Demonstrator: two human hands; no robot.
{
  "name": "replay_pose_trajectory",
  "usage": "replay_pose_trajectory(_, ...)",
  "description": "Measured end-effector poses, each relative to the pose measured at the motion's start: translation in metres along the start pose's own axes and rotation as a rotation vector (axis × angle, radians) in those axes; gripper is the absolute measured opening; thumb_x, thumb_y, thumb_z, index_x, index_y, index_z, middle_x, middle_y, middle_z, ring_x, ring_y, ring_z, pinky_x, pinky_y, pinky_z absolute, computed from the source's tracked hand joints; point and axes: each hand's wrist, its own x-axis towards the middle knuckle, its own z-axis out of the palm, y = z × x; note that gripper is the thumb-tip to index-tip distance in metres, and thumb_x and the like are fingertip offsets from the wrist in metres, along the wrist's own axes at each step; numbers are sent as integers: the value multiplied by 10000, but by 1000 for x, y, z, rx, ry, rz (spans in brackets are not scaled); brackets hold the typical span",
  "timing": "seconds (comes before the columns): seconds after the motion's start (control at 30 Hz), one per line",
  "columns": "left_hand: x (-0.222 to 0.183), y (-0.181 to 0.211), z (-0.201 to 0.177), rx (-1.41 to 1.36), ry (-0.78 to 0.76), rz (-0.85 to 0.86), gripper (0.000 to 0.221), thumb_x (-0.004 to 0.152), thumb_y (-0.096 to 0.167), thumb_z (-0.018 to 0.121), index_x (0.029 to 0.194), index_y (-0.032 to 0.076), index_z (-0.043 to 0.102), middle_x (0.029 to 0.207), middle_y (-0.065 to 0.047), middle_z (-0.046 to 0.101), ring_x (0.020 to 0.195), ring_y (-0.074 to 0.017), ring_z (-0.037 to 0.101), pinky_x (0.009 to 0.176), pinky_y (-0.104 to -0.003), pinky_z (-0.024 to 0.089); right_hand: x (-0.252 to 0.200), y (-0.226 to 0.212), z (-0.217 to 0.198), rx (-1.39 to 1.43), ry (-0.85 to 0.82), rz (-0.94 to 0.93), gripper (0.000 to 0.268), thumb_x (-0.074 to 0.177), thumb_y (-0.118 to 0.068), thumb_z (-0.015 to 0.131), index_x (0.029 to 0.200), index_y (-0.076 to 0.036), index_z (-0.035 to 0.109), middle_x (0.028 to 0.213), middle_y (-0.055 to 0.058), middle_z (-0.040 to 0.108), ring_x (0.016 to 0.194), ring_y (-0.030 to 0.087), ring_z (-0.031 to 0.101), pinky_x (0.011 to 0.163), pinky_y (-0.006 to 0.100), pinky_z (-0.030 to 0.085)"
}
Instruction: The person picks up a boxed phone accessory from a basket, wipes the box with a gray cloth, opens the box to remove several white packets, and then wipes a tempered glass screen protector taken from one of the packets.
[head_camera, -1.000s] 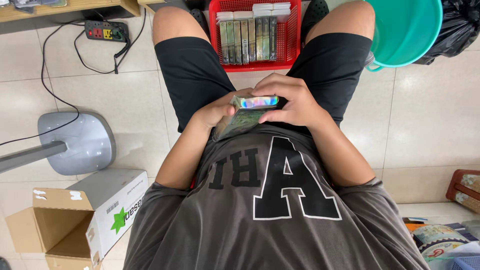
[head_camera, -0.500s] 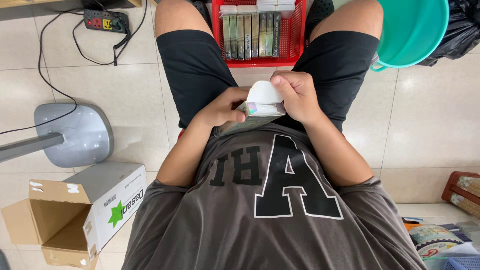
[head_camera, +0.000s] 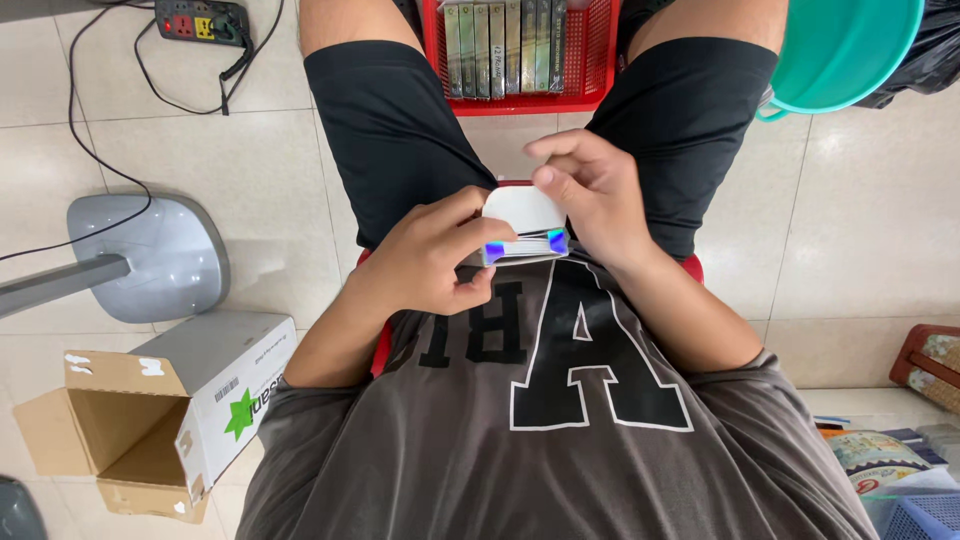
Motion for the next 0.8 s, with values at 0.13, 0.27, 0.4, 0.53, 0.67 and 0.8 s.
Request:
replay_pose_trajectory(0.13, 1, 7, -3, -8, 46, 12, 294, 733, 68, 675, 1024, 102, 696, 933, -113, 634, 710, -321, 656, 615, -364, 579, -14, -35, -11, -409, -23, -704, 187, 967, -94, 729, 1032, 77, 697, 1006, 272, 716, 874, 356, 701, 646, 390, 575)
replay_pose_trajectory(0.27, -4, 12, -5, 30, 16, -6, 301, 698, 52, 673, 994, 103, 656, 938, -100, 612, 745, -320, 650, 620, -375, 582, -26, -34, -16, -573, -207, -851, 125, 905, -169, 759, 956, -85, 836, 1181, 241, 659, 1059, 423, 645, 877, 522, 575)
replay_pose_trajectory(0.4, 7, 17, -9, 83, -3, 89, 291, 689, 18, 647, 972, 85, 635, 914, -107, 577, 730, -302, 624, 603, -369, 581, -22, -40, -15, -697, -302, -818, 171, 952, -226, 741, 941, -66, 799, 1254, 257, 647, 1049, 426, 681, 840, 513, 579)
replay_pose_trajectory(0.53, 9, 18, -12, 95, -19, 80, 244, 719, 4, 645, 952, 80, 640, 921, -105, 579, 752, -309, 640, 616, -362, 594, -24, -29, -24, -639, -245, -816, 200, 904, -197, 822, 928, -22, 729, 1199, 285, 666, 898, 389, 730, 734, 463, 606)
replay_pose_trajectory(0.67, 3, 8, -7, 82, 41, 100, 224, 774, 13, 679, 994, 46, 654, 920, -140, 608, 737, -326, 655, 587, -399, 597, -31, -9, -29, -614, -187, -778, 253, 827, -150, 916, 934, 4, 745, 1075, 250, 718, 821, 376, 739, 673, 440, 607)
replay_pose_trajectory(0.8, 6, 9, -4, 7, 172, 105, 205, 806, -21, 726, 972, 45, 625, 868, -141, 641, 699, -324, 670, 605, -376, 602, -40, 10, -25, -512, -69, -722, 235, 859, -134, 885, 919, 46, 744, 958, 229, 765, 808, 378, 769, 660, 428, 611)
